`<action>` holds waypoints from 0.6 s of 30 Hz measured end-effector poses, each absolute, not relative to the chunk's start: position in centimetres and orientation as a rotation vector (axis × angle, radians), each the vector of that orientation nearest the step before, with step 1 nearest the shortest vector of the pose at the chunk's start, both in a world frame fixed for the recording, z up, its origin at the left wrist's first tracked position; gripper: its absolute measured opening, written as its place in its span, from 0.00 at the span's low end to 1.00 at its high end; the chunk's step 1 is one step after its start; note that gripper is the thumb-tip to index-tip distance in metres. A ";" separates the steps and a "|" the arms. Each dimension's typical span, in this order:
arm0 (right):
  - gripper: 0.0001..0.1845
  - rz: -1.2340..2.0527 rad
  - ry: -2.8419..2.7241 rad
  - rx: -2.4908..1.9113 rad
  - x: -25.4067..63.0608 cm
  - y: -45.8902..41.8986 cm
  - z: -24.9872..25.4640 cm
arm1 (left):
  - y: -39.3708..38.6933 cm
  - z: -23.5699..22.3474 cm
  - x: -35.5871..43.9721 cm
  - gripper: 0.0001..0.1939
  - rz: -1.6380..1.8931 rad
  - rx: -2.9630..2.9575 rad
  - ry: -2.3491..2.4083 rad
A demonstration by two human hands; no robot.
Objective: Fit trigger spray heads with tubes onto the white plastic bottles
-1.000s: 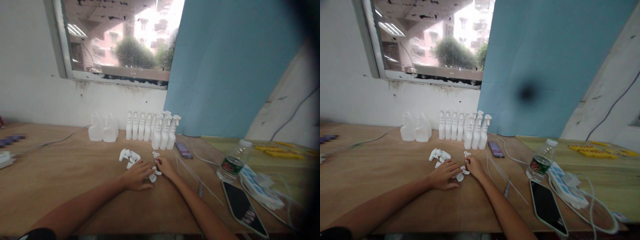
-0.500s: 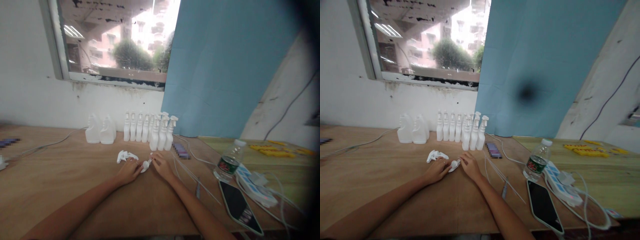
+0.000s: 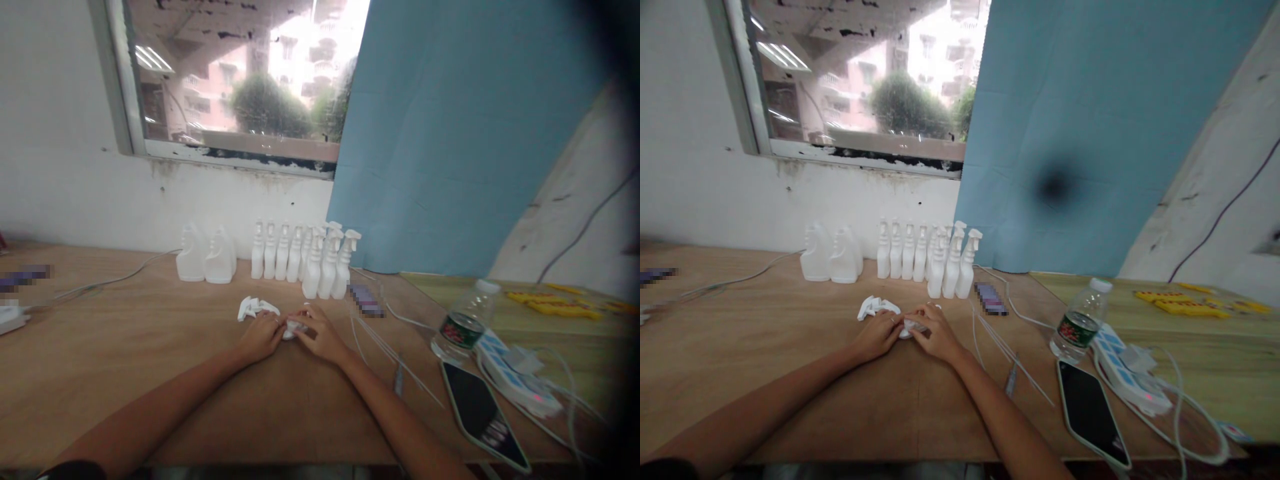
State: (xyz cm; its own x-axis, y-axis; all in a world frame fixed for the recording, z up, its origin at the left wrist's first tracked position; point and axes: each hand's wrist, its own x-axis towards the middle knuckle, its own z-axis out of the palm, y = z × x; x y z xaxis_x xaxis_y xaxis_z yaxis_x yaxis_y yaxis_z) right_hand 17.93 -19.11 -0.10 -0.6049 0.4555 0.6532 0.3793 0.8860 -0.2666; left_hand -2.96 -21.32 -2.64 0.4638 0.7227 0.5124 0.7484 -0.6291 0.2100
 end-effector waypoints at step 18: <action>0.12 0.379 -2.310 -0.742 17.8 -18.9 -0.8 | -21.9 -2.3 -2.9 0.20 -0.857 -2.742 -1.217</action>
State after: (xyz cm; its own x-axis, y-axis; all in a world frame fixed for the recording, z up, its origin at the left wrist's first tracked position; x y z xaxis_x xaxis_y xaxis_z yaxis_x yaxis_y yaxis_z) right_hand 17.76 -18.90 -0.82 -0.6120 0.6017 0.5133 0.4062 0.7960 -0.4487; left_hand -2.90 -21.89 -2.33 0.5449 0.6795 0.4913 0.6914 -0.6956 0.1953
